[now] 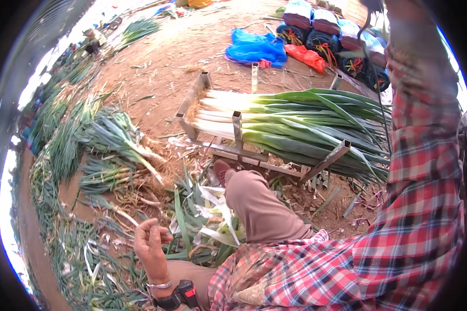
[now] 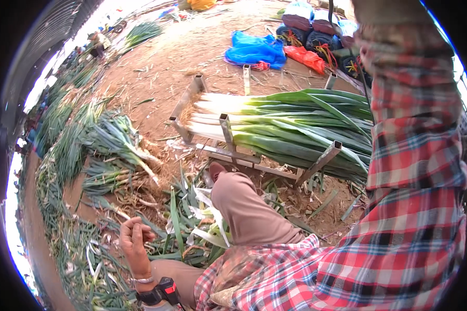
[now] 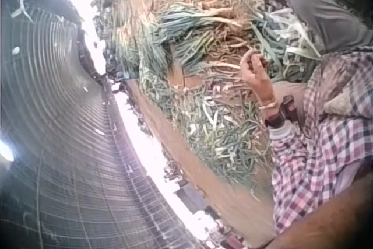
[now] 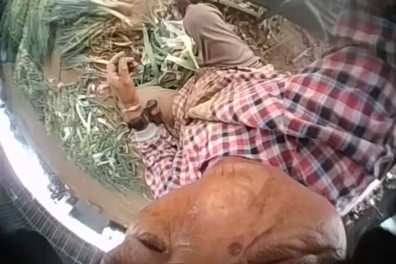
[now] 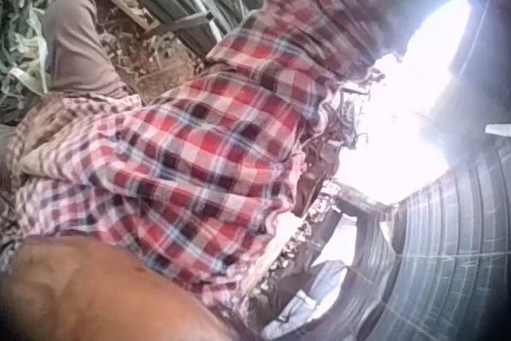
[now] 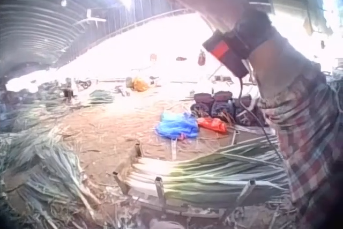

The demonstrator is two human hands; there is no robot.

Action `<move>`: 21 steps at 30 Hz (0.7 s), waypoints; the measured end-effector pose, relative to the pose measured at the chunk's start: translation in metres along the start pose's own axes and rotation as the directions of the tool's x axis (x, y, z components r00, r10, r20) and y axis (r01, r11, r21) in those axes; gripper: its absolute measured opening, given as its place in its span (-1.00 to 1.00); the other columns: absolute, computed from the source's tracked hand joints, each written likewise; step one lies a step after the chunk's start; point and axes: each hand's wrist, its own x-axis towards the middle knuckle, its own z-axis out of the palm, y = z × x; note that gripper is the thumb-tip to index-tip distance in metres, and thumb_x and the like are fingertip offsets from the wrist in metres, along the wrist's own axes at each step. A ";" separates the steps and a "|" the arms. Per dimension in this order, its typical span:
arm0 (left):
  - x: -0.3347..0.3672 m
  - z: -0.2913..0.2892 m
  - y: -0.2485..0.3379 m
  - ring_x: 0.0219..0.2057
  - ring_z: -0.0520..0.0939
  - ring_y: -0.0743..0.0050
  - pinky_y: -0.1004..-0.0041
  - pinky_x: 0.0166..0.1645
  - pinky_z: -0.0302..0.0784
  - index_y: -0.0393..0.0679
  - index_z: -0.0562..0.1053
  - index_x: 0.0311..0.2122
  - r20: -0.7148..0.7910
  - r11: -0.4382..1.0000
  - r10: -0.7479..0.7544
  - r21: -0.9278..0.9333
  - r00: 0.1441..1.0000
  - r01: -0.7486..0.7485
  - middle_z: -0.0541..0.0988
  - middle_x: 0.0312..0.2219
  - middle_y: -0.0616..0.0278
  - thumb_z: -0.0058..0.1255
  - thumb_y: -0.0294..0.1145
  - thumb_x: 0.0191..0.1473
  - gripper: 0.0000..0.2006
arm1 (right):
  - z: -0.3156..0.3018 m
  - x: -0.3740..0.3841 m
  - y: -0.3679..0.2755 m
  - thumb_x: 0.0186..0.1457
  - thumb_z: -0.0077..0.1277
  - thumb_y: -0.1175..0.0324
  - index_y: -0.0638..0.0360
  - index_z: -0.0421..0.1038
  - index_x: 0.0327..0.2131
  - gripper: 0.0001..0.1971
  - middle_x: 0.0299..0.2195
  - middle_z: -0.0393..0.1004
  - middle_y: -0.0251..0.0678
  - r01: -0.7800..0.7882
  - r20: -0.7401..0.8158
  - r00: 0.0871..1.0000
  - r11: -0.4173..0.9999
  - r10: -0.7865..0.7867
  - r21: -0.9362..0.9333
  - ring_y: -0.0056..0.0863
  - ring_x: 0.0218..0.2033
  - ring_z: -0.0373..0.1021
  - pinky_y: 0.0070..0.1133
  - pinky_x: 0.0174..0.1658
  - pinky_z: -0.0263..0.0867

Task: Cleaning, peeling, and sorting leeks in an outdoor agricultural processing area.

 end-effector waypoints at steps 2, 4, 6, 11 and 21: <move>0.010 0.005 -0.008 -0.52 0.53 0.63 0.65 -0.41 0.44 -0.28 0.35 -0.13 0.041 0.998 -0.047 0.045 0.998 0.045 0.52 -0.45 0.27 -0.13 -0.35 0.21 -0.78 | 0.011 -0.017 0.023 0.17 -0.08 0.36 0.20 0.39 -0.22 -0.84 -0.54 0.35 -0.34 -0.084 0.034 0.995 0.975 0.093 -0.205 -0.48 -0.58 0.32 -0.52 -0.40 0.33; 0.018 0.004 -0.018 -0.52 0.53 0.62 0.65 -0.41 0.45 -0.28 0.35 -0.13 0.045 0.992 -0.102 0.081 0.994 0.098 0.52 -0.46 0.26 -0.13 -0.36 0.21 -0.78 | 0.026 -0.055 0.105 0.10 0.00 0.42 0.18 0.40 -0.21 -0.83 -0.42 0.39 -0.34 0.477 0.406 0.868 0.708 -0.286 -0.521 -0.47 -0.52 0.35 -0.53 -0.39 0.33; 0.030 0.007 -0.035 -0.52 0.54 0.60 0.64 -0.43 0.47 -0.28 0.35 -0.13 0.062 0.983 -0.173 0.069 0.983 0.169 0.51 -0.46 0.24 -0.15 -0.39 0.21 -0.80 | 0.068 -0.122 0.153 0.19 -0.07 0.31 0.12 0.30 -0.16 -0.82 -0.29 0.45 -0.27 -0.284 0.366 0.806 0.846 0.465 -0.451 -0.41 -0.21 0.41 -0.48 -0.10 0.35; 0.043 0.003 -0.064 -0.54 0.53 0.57 0.60 -0.43 0.46 -0.27 0.38 -0.18 -0.033 0.931 -0.329 0.158 0.944 0.330 0.51 -0.50 0.24 -0.12 -0.36 0.19 -0.80 | 0.182 -0.326 0.197 0.13 -0.06 0.27 0.10 0.34 -0.08 -0.71 -0.22 0.41 -0.03 -0.520 0.414 0.710 0.820 0.570 -0.238 -0.03 -0.20 0.38 -0.28 -0.14 0.33; 0.067 0.010 -0.089 -0.45 0.59 0.46 0.44 -0.31 0.51 -0.23 0.45 -0.14 -0.008 0.866 -0.424 0.289 0.906 0.408 0.58 -0.44 0.22 -0.08 -0.30 0.19 -0.75 | 0.209 -0.385 0.214 0.12 -0.09 0.26 0.03 0.42 -0.12 -0.74 -0.28 0.40 -0.07 -0.607 0.526 0.420 0.659 0.740 -0.444 -0.08 -0.17 0.36 -0.31 -0.09 0.26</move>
